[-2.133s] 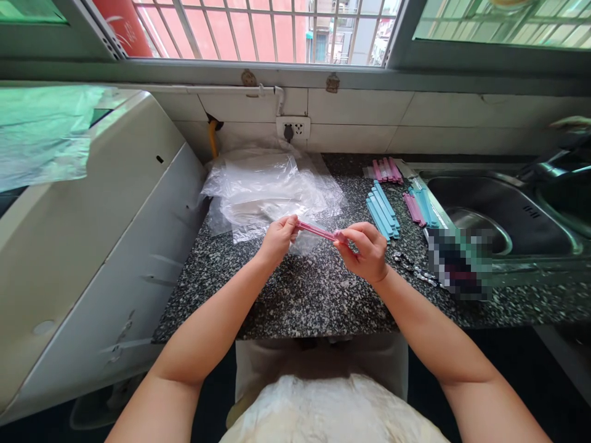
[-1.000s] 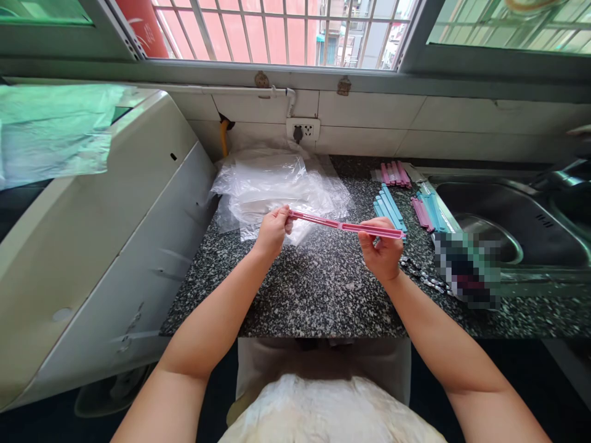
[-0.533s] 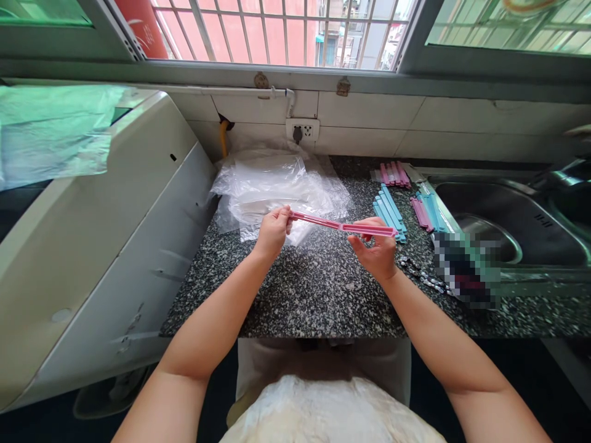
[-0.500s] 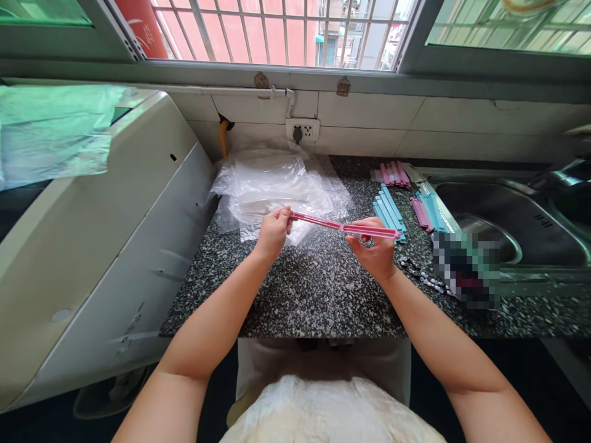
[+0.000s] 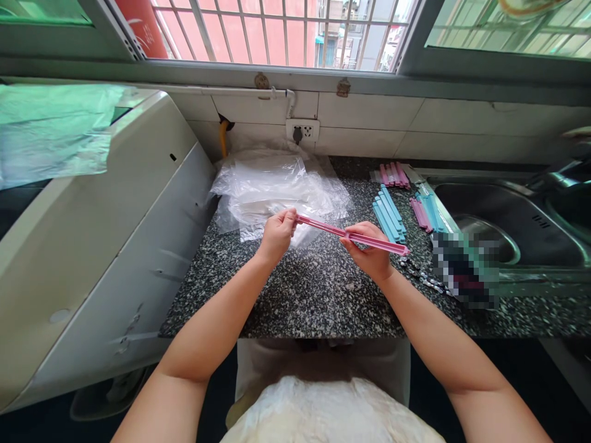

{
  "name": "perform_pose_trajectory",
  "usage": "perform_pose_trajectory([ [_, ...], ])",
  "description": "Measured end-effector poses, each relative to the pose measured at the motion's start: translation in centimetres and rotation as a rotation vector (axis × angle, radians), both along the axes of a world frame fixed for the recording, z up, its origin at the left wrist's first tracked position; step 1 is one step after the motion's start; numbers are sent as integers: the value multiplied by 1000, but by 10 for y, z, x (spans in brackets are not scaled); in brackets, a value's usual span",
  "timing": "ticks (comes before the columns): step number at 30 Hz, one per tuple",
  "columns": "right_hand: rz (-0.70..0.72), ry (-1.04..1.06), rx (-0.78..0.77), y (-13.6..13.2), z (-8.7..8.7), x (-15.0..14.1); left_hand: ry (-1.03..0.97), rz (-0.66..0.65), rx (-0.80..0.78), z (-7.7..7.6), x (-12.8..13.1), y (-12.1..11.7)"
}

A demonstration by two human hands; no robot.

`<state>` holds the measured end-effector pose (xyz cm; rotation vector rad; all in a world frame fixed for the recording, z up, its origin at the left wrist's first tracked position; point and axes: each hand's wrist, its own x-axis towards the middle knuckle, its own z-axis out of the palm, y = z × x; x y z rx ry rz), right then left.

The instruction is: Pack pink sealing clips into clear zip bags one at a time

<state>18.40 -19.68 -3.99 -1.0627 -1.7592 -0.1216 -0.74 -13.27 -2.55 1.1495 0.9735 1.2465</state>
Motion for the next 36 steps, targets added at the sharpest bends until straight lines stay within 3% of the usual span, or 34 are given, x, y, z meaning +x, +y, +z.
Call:
perform_pose_trajectory([
  [17, -34, -56, 28, 0, -3, 0, -32, -31, 68, -5, -2, 1],
  [24, -35, -54, 35, 1, -4, 0, -44, -106, 99, -8, -5, 3],
  [36, -32, -17, 34, 2, -6, 2, 15, -225, 62, 6, -7, -1],
])
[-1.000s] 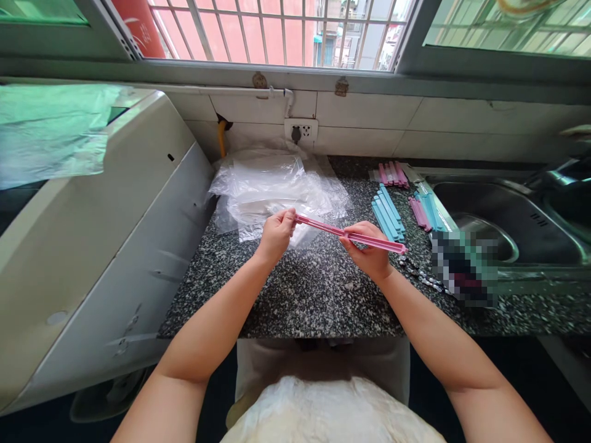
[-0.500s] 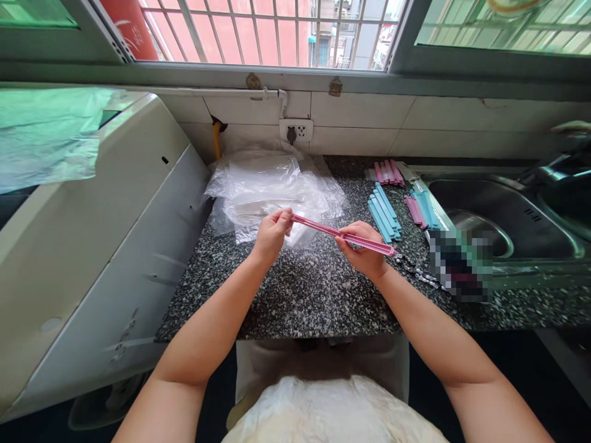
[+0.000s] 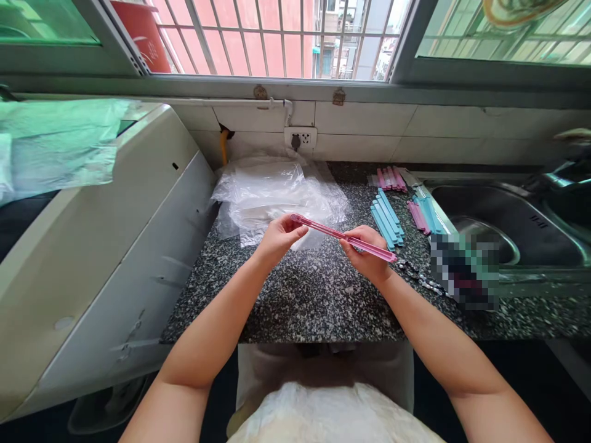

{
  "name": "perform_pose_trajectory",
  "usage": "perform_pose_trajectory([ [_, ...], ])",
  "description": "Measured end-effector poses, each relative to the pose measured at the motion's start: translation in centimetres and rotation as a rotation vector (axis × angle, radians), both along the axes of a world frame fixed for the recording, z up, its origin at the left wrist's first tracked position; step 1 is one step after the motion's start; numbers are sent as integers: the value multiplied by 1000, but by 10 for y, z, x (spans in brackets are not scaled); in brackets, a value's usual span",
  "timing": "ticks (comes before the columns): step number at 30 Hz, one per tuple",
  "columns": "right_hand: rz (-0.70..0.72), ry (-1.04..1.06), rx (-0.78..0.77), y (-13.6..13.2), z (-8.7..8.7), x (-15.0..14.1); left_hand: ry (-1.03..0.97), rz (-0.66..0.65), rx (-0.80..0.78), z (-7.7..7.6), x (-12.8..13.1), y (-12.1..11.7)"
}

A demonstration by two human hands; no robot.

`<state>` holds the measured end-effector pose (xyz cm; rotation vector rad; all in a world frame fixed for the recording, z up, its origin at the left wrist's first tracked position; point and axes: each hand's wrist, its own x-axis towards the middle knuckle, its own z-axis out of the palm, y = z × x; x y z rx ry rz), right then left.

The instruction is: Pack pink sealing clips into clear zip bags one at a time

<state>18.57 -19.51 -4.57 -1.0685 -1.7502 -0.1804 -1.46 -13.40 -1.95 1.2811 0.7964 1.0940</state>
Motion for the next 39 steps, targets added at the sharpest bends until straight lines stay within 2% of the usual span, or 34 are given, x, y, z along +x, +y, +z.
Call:
perform_pose_trajectory([
  [11, -17, -32, 74, -1, 4, 0, 23, 21, -39, -1, -1, 3],
  [20, -71, 1, 116, -2, 11, 5, 142, -195, 79, 4, -4, -2],
  [26, -126, 42, 84, -2, 12, 9, 49, -217, 154, 10, -6, -9],
  [33, -57, 25, 34, -3, 7, 0, 34, -210, 174, 11, -6, -11],
  [39, -23, 47, 39, -6, 10, -5, 72, -200, 151, 12, -3, -12],
])
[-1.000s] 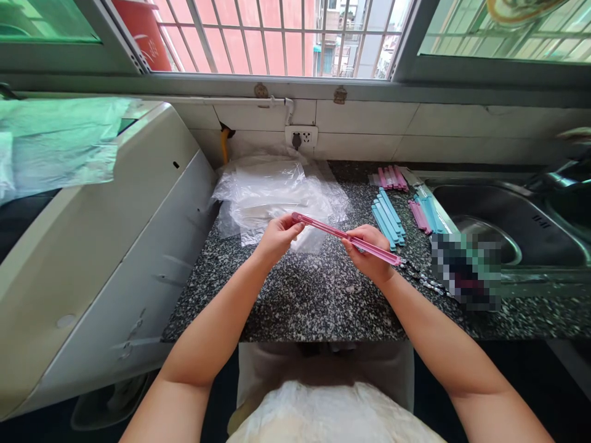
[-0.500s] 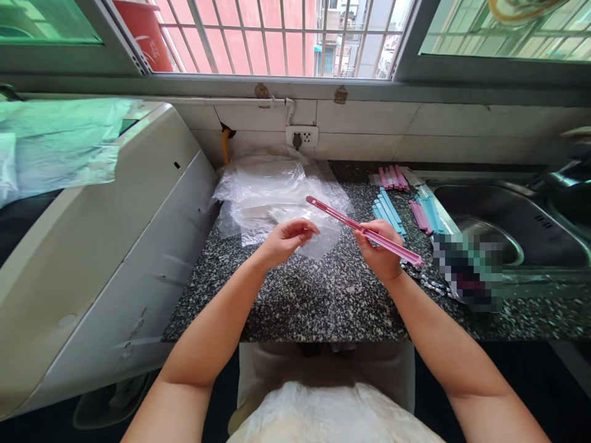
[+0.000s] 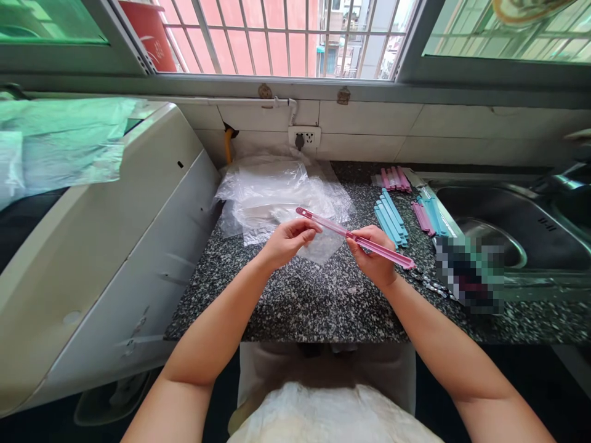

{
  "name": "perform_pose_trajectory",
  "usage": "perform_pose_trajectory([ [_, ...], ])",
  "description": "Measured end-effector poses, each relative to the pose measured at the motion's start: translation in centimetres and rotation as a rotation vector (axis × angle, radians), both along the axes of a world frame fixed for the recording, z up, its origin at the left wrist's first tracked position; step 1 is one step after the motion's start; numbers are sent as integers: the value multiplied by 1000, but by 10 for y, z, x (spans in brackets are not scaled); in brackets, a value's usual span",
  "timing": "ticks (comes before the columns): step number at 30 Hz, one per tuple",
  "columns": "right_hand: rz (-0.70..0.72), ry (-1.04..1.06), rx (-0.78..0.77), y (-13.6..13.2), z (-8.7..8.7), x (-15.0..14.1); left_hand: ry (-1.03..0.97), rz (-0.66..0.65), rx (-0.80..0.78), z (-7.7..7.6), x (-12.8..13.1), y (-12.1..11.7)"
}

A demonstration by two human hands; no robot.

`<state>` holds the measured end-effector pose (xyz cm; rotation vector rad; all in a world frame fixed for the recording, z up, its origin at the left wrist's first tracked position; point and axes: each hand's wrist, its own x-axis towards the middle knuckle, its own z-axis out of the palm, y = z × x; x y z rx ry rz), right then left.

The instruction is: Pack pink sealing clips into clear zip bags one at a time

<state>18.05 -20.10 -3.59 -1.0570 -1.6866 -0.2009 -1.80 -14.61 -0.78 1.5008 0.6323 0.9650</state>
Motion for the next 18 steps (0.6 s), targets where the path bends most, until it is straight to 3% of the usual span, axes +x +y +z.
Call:
perform_pose_trajectory([
  [18, -11, 5, -47, -2, -1, -5, -129, 202, -283, -13, 14, 0],
])
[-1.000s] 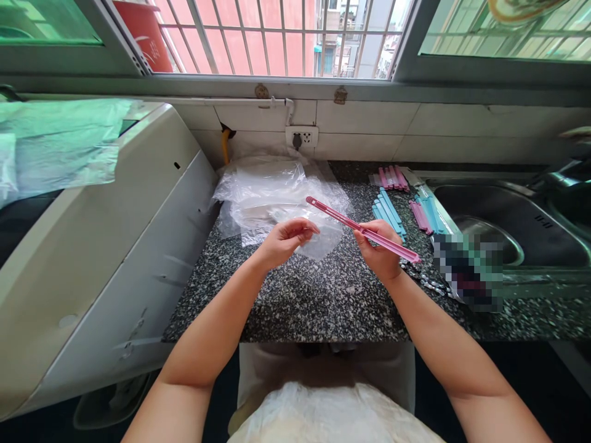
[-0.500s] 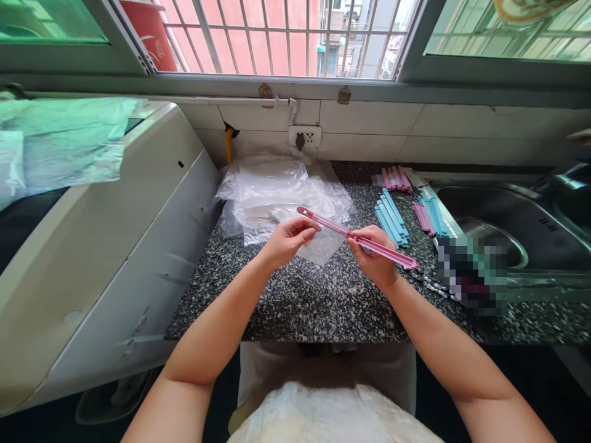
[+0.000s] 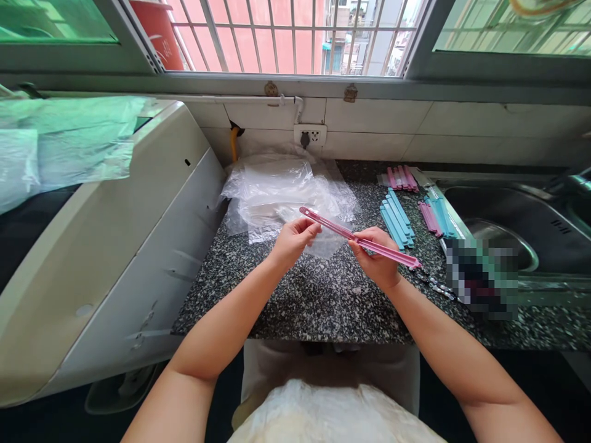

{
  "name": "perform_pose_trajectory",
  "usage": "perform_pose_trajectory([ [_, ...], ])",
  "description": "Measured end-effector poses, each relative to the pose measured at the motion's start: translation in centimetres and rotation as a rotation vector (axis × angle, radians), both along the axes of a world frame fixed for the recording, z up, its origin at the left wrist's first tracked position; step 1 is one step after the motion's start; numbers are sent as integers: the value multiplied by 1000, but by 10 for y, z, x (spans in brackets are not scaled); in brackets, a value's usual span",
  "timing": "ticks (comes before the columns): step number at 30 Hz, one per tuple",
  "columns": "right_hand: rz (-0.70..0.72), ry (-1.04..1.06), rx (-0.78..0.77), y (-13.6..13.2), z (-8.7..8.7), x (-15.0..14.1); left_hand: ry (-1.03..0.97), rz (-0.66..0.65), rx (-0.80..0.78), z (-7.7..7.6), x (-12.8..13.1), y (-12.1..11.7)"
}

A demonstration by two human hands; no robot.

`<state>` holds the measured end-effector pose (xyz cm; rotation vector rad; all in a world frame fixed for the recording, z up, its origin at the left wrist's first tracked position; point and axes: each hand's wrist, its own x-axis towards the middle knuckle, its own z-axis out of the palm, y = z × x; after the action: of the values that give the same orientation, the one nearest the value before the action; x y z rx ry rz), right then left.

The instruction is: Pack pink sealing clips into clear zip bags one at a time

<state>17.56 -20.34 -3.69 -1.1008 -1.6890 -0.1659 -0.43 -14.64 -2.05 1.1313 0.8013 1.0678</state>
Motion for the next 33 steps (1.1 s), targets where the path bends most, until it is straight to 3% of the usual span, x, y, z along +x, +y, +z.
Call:
perform_pose_trajectory([
  [15, 37, -37, 22, 2, -4, 0, -87, -42, -83, -6, 2, 1],
  [33, 46, -52, -65, 2, 0, 1, -147, 61, -131, -3, 5, -4],
])
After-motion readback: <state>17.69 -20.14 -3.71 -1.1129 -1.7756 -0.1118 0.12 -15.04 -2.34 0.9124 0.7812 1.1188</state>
